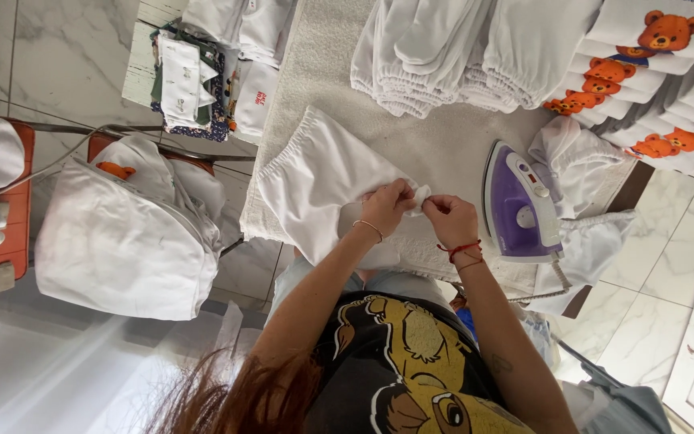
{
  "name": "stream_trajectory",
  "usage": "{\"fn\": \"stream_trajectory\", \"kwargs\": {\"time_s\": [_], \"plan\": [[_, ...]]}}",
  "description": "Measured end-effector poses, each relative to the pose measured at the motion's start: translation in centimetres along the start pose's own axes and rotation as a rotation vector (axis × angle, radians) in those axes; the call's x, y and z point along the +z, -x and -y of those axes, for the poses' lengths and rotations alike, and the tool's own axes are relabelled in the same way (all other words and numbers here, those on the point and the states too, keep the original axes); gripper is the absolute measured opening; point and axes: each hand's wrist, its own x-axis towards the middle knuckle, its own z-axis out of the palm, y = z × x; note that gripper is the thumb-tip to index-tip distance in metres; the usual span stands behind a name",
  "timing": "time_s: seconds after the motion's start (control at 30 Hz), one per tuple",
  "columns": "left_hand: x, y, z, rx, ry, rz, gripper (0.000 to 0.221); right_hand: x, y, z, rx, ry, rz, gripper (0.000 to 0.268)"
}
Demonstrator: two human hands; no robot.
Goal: Ironing and folding small white garments on a padded ironing board.
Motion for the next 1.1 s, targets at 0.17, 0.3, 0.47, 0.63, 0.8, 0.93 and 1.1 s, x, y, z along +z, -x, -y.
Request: {"fn": "stream_trajectory", "kwargs": {"time_s": [0.17,0.3,0.47,0.63,0.8,0.93,1.1], "plan": [[-1.1,1.1,-2.0,0.052,-0.028,-0.041,0.016,-5.2,2.3,1.2,0.104,-0.175,0.055,0.027],[-0.5,1.1,-2.0,0.024,-0.111,-0.047,0.012,-7.9,4.5,-0.3,0.199,-0.434,0.074,0.023],[-1.2,2.0,-3.0,0.024,-0.219,-0.015,0.016,-6.4,4.9,-0.5,0.132,-0.351,0.07,0.023],[-0.3,2.2,-2.4,0.105,-0.235,-0.048,0.019,-4.7,5.5,1.8,0.129,-0.385,-0.049,0.041],[0.1,2.0,-1.7,0.113,-0.219,-0.059,0.017,-4.1,4.5,-1.0,0.107,-0.395,-0.026,0.033],[-0.4,2.1,-2.7,0.083,-0.172,-0.078,0.01,-3.9,3.5,-3.0,0.11,-0.503,-0.087,0.023],[-0.1,2.5,-3.7,0.101,-0.193,-0.099,0.015,-3.7,4.0,-1.3,0.107,-0.456,-0.138,0.023]]}}
